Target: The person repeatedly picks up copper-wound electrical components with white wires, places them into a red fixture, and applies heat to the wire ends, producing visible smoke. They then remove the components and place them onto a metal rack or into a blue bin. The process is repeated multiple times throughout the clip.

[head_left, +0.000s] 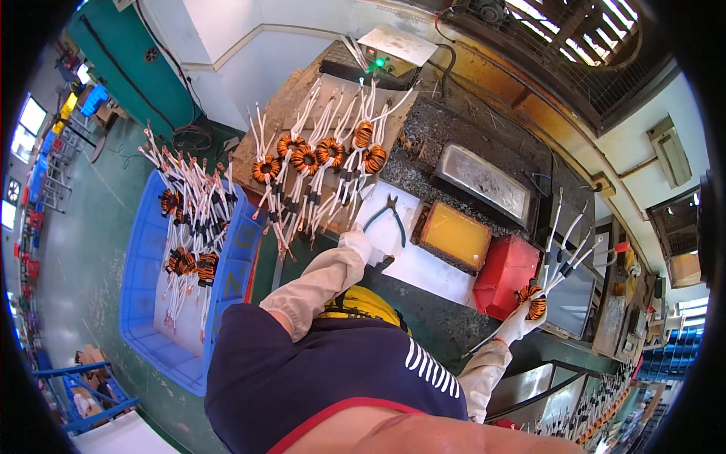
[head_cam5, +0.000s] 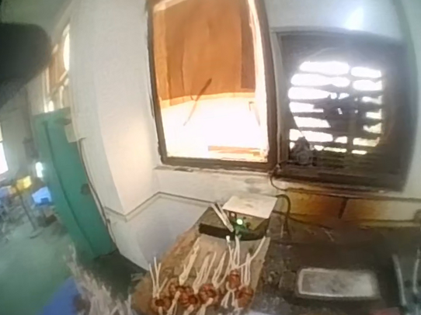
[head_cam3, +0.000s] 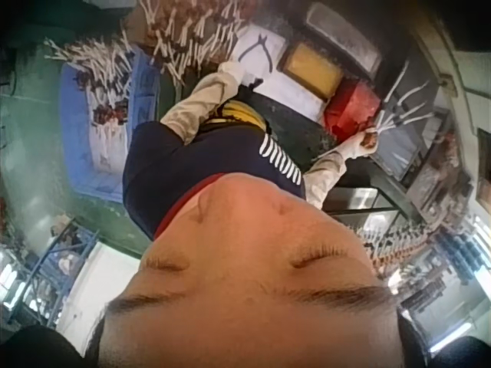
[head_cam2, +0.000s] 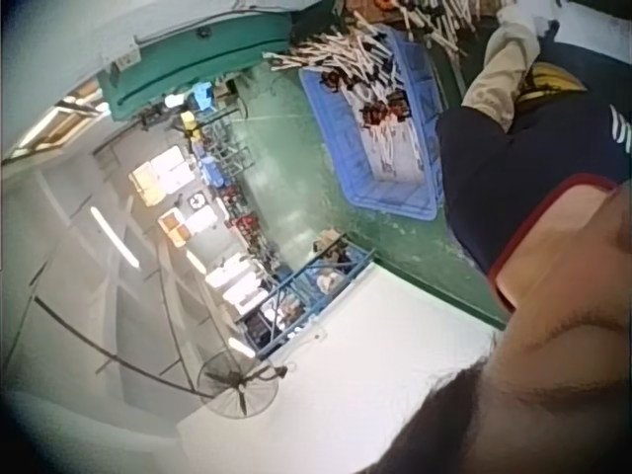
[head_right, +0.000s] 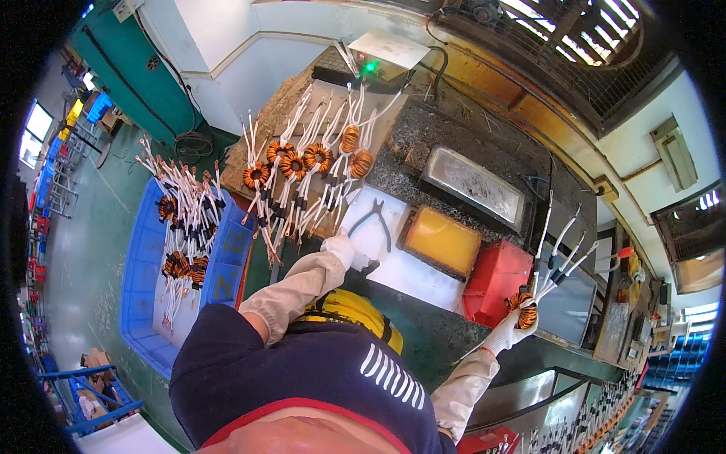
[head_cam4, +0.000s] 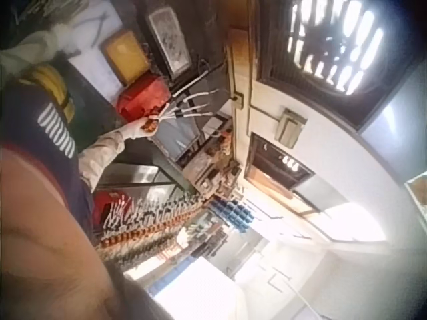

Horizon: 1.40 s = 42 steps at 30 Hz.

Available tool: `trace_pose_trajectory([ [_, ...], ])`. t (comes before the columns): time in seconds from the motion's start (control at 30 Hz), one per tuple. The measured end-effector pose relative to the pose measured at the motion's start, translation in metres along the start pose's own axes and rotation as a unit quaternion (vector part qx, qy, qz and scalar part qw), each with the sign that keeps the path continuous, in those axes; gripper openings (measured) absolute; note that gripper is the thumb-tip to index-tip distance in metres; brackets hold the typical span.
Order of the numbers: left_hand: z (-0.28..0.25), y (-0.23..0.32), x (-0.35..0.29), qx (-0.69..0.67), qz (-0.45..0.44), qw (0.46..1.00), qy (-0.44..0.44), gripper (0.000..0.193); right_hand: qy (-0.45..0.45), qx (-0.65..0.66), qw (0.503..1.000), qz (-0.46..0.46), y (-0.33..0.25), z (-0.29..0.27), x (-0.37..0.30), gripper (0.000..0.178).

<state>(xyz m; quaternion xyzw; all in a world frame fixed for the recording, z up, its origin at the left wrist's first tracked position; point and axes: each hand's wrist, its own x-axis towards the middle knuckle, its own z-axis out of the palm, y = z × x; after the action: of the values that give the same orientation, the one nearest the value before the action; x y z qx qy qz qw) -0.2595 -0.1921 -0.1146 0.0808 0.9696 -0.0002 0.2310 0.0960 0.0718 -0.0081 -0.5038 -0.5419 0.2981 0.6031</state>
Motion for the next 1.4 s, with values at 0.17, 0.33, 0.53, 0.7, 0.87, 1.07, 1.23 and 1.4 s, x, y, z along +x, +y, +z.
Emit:
trace_pose_trajectory([
  [0.17, -0.006, -0.010, -0.003, 0.014, 0.092, 0.995, 0.026, 0.046, 0.005, 0.013, 1.000, 0.001, 0.015, -0.002, 0.005, 0.048],
  [0.33, 0.003, -0.008, 0.001, 0.084, 0.114, 0.989, 0.033, 0.050, 0.013, -0.016, 1.000, -0.003, 0.014, 0.001, 0.006, 0.048],
  [0.53, -0.006, -0.013, -0.009, 0.102, 0.164, 0.980, 0.042, 0.032, 0.020, 0.007, 1.000, -0.011, 0.013, 0.001, 0.003, 0.048],
  [0.7, 0.002, -0.014, -0.007, 0.089, 0.177, 0.978, 0.066, 0.035, 0.018, 0.018, 1.000, 0.001, 0.022, 0.000, 0.005, 0.048],
  [0.87, -0.011, -0.010, 0.000, 0.066, 0.156, 0.985, -0.013, 0.040, 0.019, 0.030, 0.999, -0.015, 0.015, 0.002, -0.001, 0.044],
  [1.07, 0.018, -0.003, 0.026, 0.079, 0.083, 0.993, -0.030, 0.043, 0.009, 0.088, 0.996, -0.020, 0.011, 0.004, 0.000, 0.041],
  [1.23, 0.022, -0.007, 0.026, 0.103, 0.120, 0.987, -0.008, 0.044, 0.024, 0.040, 0.999, -0.026, -0.002, 0.000, -0.008, 0.041],
  [1.4, 0.034, -0.020, 0.039, 0.171, 0.166, 0.971, 0.018, 0.050, 0.021, 0.039, 0.999, -0.027, -0.002, 0.007, -0.006, 0.041],
])
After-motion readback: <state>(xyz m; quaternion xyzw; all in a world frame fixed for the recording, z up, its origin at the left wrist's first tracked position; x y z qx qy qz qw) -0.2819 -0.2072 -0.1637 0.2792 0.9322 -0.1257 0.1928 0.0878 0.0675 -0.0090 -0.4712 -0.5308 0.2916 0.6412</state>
